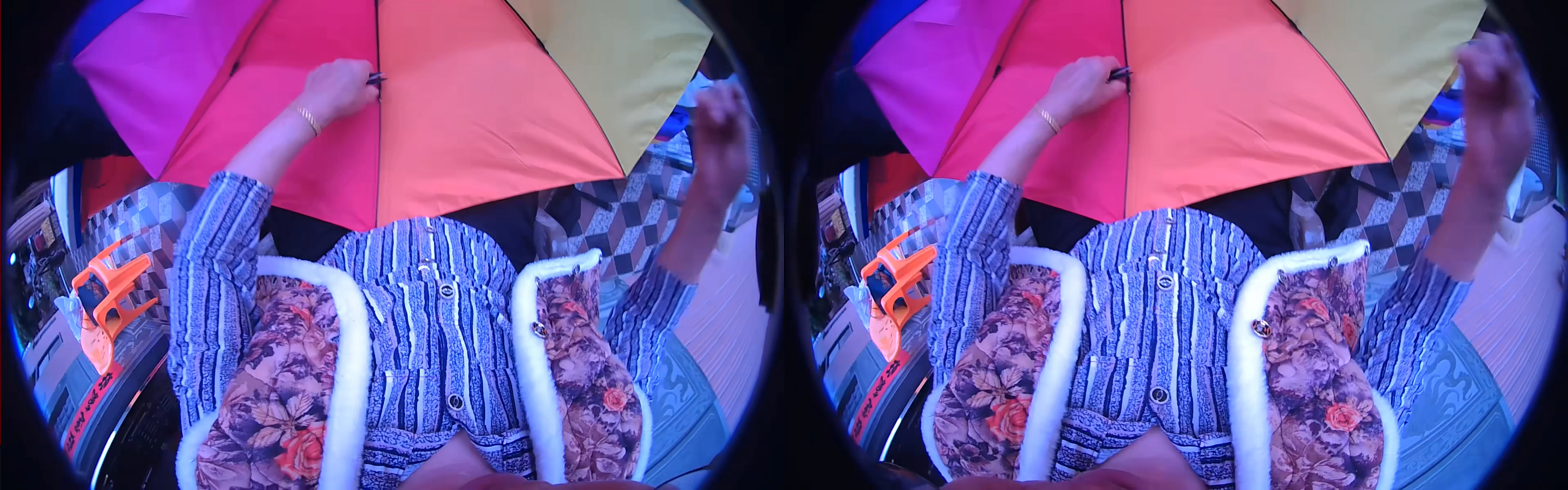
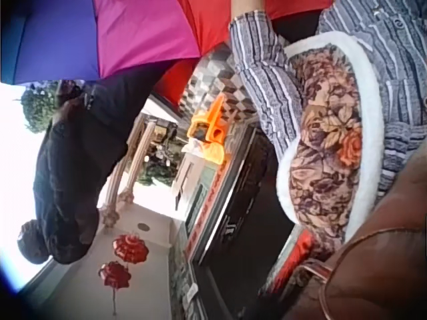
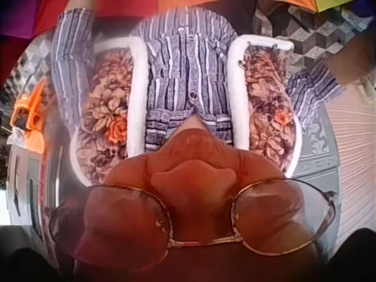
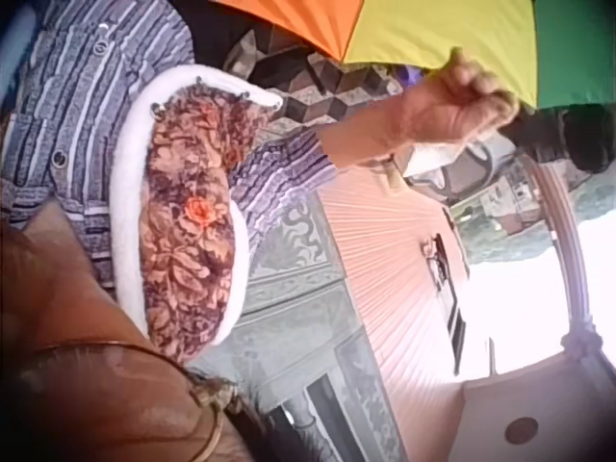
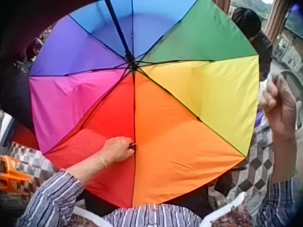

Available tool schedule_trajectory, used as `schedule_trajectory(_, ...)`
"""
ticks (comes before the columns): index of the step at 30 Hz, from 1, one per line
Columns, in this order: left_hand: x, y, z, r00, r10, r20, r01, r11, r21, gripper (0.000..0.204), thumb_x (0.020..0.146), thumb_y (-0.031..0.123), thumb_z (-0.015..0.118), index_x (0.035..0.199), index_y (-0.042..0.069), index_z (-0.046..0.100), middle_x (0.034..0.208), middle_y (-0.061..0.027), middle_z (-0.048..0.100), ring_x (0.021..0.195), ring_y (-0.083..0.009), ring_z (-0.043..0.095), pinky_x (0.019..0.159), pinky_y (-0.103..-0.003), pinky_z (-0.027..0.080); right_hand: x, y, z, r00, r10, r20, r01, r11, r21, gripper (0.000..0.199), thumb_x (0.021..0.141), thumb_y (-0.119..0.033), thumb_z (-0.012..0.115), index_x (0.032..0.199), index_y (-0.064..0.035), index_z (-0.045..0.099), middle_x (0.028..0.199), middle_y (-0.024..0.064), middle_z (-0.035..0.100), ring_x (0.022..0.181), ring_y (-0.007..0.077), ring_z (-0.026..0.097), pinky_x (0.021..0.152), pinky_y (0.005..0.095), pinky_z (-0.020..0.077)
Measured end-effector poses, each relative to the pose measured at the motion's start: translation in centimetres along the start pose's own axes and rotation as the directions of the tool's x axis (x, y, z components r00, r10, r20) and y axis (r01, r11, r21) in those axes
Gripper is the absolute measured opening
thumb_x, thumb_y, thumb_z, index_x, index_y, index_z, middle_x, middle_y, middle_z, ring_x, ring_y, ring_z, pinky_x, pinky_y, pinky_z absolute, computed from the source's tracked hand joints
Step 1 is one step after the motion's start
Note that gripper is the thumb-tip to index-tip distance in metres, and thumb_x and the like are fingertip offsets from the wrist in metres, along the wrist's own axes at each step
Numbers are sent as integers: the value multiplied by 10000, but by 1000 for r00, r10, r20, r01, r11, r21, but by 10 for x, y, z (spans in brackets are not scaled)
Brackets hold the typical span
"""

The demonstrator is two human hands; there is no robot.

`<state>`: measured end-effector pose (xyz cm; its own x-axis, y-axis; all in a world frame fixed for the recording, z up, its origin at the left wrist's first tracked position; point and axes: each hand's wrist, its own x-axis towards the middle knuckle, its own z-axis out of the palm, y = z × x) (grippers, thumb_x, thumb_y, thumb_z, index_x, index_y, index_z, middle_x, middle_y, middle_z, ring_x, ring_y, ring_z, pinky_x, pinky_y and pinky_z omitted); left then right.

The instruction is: Sewing and repairing the fabric panels of a multi-colored umbrella.

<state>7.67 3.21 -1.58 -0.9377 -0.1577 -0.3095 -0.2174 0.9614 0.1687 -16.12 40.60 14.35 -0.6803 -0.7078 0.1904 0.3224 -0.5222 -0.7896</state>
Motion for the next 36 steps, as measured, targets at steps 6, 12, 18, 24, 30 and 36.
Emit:
schedule_trajectory(6,-28,-28,26,951,-221,-216,18,739,-673,277,731,162,706,933,12,590,799,-132,609,728,-190,595,658,-305,475,-81,204,91,758,567,323,50,443,-895,198,731,-109,622,894,-11,567,734,117,578,715,246,604,631,347,473)
schedule_trajectory(12,-63,-59,18,847,-300,-439,52,868,-493,271,760,179,691,938,29,551,820,-151,606,764,-276,606,672,-354,491,-92,275,102,667,478,572,593,124,-795,164,682,-70,618,837,-28,587,726,116,589,679,301,591,602,354,464)
schedule_trajectory(18,-32,-111,-21,790,-294,-539,358,934,15,335,761,213,693,960,47,482,829,-164,603,836,-335,607,663,-420,500,-68,204,106,839,403,366,122,515,-848,87,680,-50,631,761,-31,604,664,61,583,629,196,583,575,290,444)
schedule_trajectory(24,-68,-114,-5,864,-304,-402,379,918,119,311,796,247,648,973,63,470,826,-169,615,809,-355,613,654,-461,495,-98,168,73,591,782,198,-503,549,-668,63,711,-60,650,749,-27,611,670,-31,573,638,49,521,577,229,416)
schedule_trajectory(30,-97,-94,1,943,-283,-174,312,935,168,229,807,214,628,928,60,508,865,-157,624,804,-354,621,662,-467,491,-119,182,59,238,956,174,-651,290,-702,68,719,-66,656,764,-26,625,681,-43,580,652,41,521,587,216,419)
schedule_trajectory(36,-102,-98,-6,939,-196,-284,255,949,185,234,804,208,643,941,47,543,796,-129,623,756,-354,606,648,-447,477,-109,196,57,29,971,235,-668,194,-718,102,735,-84,652,817,-25,637,717,-31,598,683,56,530,620,227,434)
